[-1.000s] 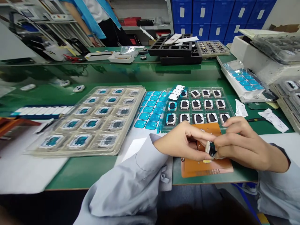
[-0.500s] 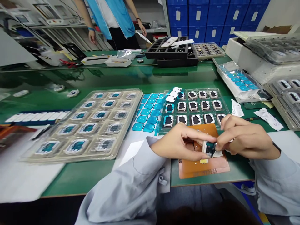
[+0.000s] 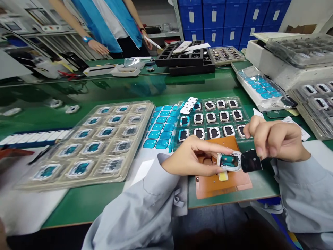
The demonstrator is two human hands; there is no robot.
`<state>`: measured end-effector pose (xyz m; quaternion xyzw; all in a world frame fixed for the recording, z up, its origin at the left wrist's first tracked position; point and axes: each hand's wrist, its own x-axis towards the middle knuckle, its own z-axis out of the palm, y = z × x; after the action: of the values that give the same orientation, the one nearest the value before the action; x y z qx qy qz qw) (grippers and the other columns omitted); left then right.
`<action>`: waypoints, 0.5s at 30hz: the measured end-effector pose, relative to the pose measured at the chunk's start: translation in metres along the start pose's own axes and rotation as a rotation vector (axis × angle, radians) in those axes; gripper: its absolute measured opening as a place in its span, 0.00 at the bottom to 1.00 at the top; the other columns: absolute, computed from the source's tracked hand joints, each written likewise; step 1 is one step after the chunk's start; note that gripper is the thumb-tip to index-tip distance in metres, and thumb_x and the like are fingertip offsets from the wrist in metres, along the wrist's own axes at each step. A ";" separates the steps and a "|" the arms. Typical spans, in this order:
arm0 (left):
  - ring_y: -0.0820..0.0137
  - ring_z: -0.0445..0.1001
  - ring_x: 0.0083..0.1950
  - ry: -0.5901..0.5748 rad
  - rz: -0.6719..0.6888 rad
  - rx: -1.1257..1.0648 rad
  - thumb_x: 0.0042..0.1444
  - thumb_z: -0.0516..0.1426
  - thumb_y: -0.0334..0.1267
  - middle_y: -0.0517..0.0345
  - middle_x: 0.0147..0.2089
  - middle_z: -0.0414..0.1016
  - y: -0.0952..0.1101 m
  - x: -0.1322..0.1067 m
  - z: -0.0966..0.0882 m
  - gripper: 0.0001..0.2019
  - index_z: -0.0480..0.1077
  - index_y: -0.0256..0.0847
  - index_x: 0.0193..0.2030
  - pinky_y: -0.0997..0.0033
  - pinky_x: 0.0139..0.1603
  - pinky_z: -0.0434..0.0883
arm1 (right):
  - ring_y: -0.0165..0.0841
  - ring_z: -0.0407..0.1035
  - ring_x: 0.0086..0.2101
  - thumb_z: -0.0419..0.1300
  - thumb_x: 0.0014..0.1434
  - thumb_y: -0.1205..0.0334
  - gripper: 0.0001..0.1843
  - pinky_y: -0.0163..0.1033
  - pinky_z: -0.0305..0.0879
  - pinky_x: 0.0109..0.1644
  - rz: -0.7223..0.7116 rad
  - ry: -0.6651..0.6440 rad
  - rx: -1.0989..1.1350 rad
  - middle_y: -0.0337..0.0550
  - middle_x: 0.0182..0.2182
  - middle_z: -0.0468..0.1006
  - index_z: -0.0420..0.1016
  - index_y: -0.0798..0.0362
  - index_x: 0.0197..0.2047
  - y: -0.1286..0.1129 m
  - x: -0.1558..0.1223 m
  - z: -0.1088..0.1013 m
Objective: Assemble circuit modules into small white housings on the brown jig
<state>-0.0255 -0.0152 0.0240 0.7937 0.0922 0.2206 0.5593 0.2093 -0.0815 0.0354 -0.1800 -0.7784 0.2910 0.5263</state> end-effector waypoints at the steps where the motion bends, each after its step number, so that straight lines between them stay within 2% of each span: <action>1: 0.78 0.67 0.19 0.007 0.002 -0.013 0.47 0.66 0.34 0.51 0.30 0.82 0.000 0.000 0.000 0.18 0.80 0.36 0.47 0.80 0.17 0.62 | 0.31 0.65 0.28 0.65 0.60 0.64 0.14 0.43 0.64 0.37 0.019 0.028 0.037 0.36 0.24 0.75 0.67 0.50 0.25 0.001 0.000 0.000; 5: 0.69 0.79 0.29 0.034 -0.058 -0.138 0.46 0.68 0.35 0.48 0.37 0.83 0.000 -0.001 0.001 0.20 0.79 0.36 0.48 0.76 0.28 0.74 | 0.32 0.64 0.28 0.69 0.55 0.63 0.14 0.41 0.66 0.36 0.078 0.176 0.194 0.35 0.21 0.71 0.67 0.48 0.25 -0.002 -0.001 -0.004; 7: 0.66 0.80 0.31 0.044 -0.121 -0.235 0.48 0.68 0.39 0.48 0.35 0.83 -0.002 -0.002 0.000 0.22 0.78 0.35 0.50 0.73 0.31 0.76 | 0.32 0.67 0.29 0.70 0.53 0.65 0.12 0.39 0.67 0.35 0.243 0.159 0.185 0.35 0.23 0.72 0.69 0.48 0.27 -0.006 -0.003 -0.012; 9: 0.67 0.80 0.30 0.080 -0.163 -0.314 0.49 0.67 0.44 0.49 0.33 0.82 -0.004 -0.003 -0.002 0.24 0.76 0.35 0.52 0.72 0.30 0.76 | 0.31 0.69 0.30 0.71 0.52 0.65 0.12 0.37 0.67 0.33 0.540 0.043 0.086 0.36 0.27 0.75 0.70 0.49 0.29 -0.010 -0.005 -0.023; 11: 0.68 0.79 0.28 0.128 -0.169 -0.347 0.50 0.67 0.46 0.50 0.31 0.82 -0.006 -0.003 -0.003 0.25 0.76 0.34 0.52 0.74 0.28 0.74 | 0.31 0.71 0.29 0.71 0.52 0.61 0.12 0.36 0.67 0.32 0.822 -0.159 -0.020 0.38 0.29 0.76 0.70 0.51 0.29 -0.011 -0.006 -0.033; 13: 0.69 0.78 0.28 0.159 -0.164 -0.351 0.49 0.67 0.47 0.51 0.31 0.81 -0.007 -0.003 -0.004 0.25 0.77 0.34 0.52 0.74 0.27 0.74 | 0.31 0.71 0.29 0.68 0.54 0.57 0.12 0.36 0.67 0.32 0.965 -0.370 -0.109 0.39 0.29 0.76 0.70 0.53 0.30 -0.010 -0.007 -0.038; 15: 0.70 0.78 0.28 0.170 -0.162 -0.355 0.48 0.68 0.47 0.51 0.31 0.81 -0.008 -0.002 -0.004 0.26 0.77 0.34 0.51 0.75 0.28 0.74 | 0.32 0.71 0.30 0.64 0.56 0.58 0.10 0.36 0.66 0.33 1.000 -0.508 -0.225 0.39 0.30 0.75 0.69 0.53 0.32 -0.008 -0.007 -0.037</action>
<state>-0.0286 -0.0099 0.0174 0.6512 0.1622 0.2536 0.6966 0.2463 -0.0820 0.0463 -0.5057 -0.7268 0.4542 0.0987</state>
